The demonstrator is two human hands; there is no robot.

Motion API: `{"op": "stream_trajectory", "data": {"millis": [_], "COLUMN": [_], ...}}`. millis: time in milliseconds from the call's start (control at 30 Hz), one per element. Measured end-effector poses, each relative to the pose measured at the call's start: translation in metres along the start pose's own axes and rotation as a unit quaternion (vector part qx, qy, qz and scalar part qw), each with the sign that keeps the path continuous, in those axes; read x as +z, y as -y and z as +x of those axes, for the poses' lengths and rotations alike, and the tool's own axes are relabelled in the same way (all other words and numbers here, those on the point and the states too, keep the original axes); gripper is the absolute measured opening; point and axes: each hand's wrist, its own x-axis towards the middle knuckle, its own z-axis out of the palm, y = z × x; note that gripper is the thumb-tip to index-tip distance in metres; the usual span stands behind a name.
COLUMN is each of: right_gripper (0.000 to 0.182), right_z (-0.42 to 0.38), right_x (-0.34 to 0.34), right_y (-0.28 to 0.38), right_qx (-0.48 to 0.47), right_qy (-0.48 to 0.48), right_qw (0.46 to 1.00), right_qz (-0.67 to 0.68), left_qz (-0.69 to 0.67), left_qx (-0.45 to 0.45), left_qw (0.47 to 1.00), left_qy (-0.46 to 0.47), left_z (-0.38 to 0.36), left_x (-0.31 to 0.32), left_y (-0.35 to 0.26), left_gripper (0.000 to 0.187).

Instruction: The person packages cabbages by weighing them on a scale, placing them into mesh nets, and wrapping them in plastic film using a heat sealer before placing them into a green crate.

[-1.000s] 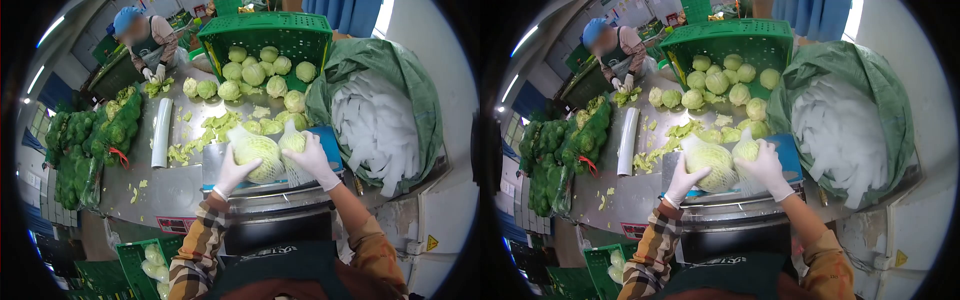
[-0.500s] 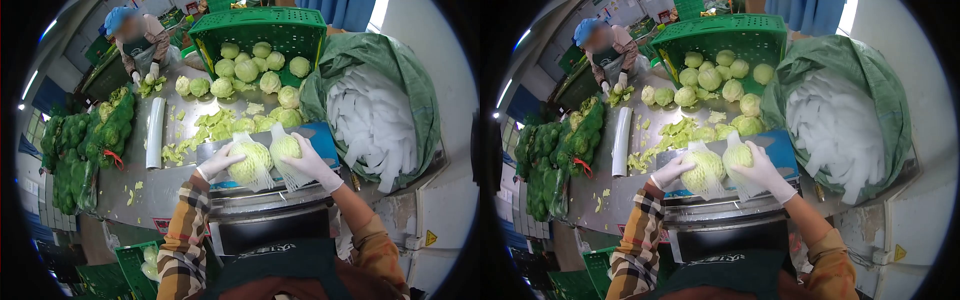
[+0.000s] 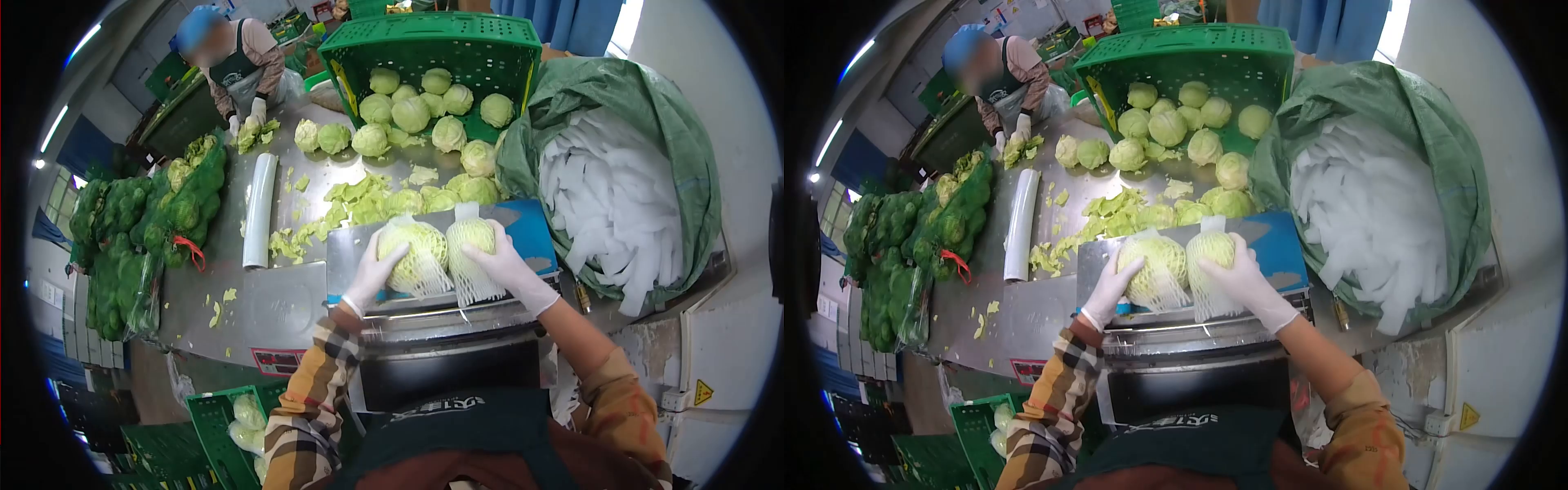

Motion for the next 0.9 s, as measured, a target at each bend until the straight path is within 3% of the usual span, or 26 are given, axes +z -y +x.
{"op": "stream_trajectory", "data": {"millis": [100, 167, 267, 300, 367, 400, 433, 467, 500, 533, 567, 600, 633, 700, 767, 833, 900], "right_gripper": [0.100, 0.098, 0.100, 0.087, 0.073, 0.073, 0.068, 0.064, 0.064, 0.062, 0.060, 0.056, 0.056, 0.056, 0.054, 0.049, 0.043], "right_z": [-0.007, -0.007, -0.014, -0.020, -0.031, -0.041, -0.055, -0.065, -0.073, -0.083, -0.089, -0.092, -0.094, -0.091, -0.079, -0.071, -0.064], "right_x": [-0.009, -0.019, -0.045, -0.058, -0.082, -0.097, -0.111, -0.122, -0.131, -0.139, -0.144, -0.148, -0.146, -0.143, -0.133, -0.121, -0.112], "right_y": [0.005, 0.008, 0.003, 0.008, -0.004, -0.009, -0.013, -0.021, -0.032, -0.044, -0.051, -0.054, -0.053, -0.045, -0.052, -0.060, -0.075], "right_qx": [0.009, 0.018, 0.035, 0.055, -0.038, -0.037, -0.158, -0.273, -0.276, -0.349, -0.416, -0.400, -0.402, -0.406, -0.447, -0.465, -0.481], "right_qy": [0.027, 0.040, 0.046, 0.060, 0.077, 0.080, 0.079, 0.074, 0.080, 0.104, 0.124, 0.149, 0.155, 0.177, 0.162, 0.155, 0.132], "right_qw": [0.999, 0.998, 0.997, 0.993, 0.996, 0.996, 0.966, 0.881, 0.880, 0.797, 0.696, 0.644, 0.642, 0.629, 0.625, 0.651, 0.662], "right_qz": [-0.031, -0.041, 0.053, 0.080, 0.015, 0.013, -0.189, -0.378, -0.379, -0.482, -0.572, -0.634, -0.634, -0.638, -0.619, -0.579, -0.559], "left_qz": [0.040, 0.109, 0.020, 0.020, 0.073, 0.258, 0.256, 0.481, 0.673, 0.703, 0.703, 0.731, 0.755, 0.735, 0.763, 0.729, 0.747], "left_qx": [-0.026, -0.013, -0.050, -0.052, -0.045, 0.063, 0.059, 0.129, 0.188, 0.262, 0.256, 0.263, 0.270, 0.318, 0.291, 0.338, 0.257], "left_qw": [0.999, 0.993, 0.998, 0.998, 0.995, 0.963, 0.964, 0.867, 0.711, 0.649, 0.652, 0.603, 0.551, 0.540, 0.509, 0.532, 0.554], "left_qy": [0.019, -0.035, -0.026, -0.025, -0.043, -0.046, -0.050, 0.016, 0.082, 0.127, 0.124, 0.178, 0.232, 0.260, 0.271, 0.268, 0.262], "left_z": [0.000, 0.003, -0.013, -0.023, -0.045, -0.060, -0.075, -0.090, -0.102, -0.110, -0.116, -0.118, -0.119, -0.107, -0.102, -0.087, -0.093], "left_x": [0.001, -0.011, -0.028, -0.033, -0.044, -0.055, -0.065, -0.075, -0.085, -0.097, -0.103, -0.107, -0.110, -0.116, -0.106, -0.114, -0.099], "left_y": [-0.008, 0.003, -0.004, -0.009, -0.020, -0.019, -0.023, -0.028, -0.030, -0.025, -0.025, -0.026, -0.027, -0.002, 0.002, 0.018, 0.004], "left_gripper": [0.068, 0.072, 0.073, 0.073, 0.068, 0.061, 0.061, 0.059, 0.058, 0.056, 0.056, 0.055, 0.055, 0.059, 0.061, 0.061, 0.056]}}
